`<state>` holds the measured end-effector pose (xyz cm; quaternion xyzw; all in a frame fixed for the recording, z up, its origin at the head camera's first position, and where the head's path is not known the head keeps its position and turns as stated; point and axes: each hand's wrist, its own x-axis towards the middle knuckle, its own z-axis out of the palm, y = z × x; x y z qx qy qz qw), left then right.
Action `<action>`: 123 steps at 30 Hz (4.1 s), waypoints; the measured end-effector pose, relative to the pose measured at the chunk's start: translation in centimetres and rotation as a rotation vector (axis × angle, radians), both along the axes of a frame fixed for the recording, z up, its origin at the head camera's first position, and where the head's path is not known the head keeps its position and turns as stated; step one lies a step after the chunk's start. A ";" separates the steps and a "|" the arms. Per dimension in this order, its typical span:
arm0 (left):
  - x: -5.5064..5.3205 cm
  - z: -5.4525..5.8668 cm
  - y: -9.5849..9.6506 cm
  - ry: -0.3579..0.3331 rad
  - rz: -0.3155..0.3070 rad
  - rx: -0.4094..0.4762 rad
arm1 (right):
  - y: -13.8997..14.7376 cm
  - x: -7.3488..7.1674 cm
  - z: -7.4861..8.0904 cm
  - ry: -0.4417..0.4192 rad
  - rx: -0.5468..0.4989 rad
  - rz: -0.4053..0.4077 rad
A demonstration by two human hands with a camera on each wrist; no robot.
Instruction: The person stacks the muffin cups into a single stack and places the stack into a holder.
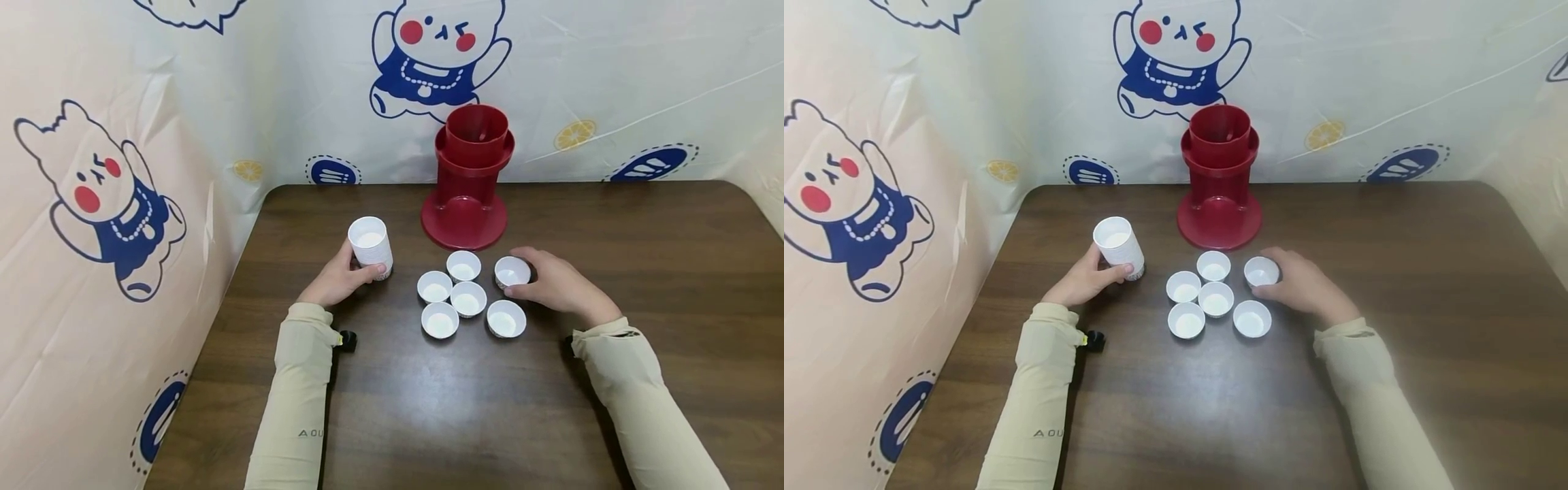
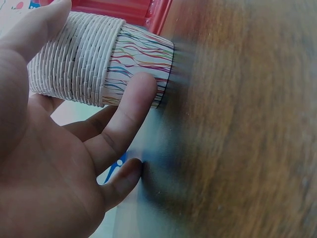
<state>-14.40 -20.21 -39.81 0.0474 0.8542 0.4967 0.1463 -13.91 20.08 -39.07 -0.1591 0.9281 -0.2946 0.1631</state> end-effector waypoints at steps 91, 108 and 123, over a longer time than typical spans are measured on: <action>0.6 0.4 -0.7 0.009 -0.003 -0.021 | -16.4 -1.0 10.1 0.131 -0.367 0.101; 0.7 0.4 -0.8 0.018 -0.003 -0.018 | -19.3 -2.1 9.2 -0.068 -0.486 0.028; 0.7 0.4 -0.8 0.013 -0.004 -0.025 | -21.1 -2.2 9.3 -0.042 -0.453 0.040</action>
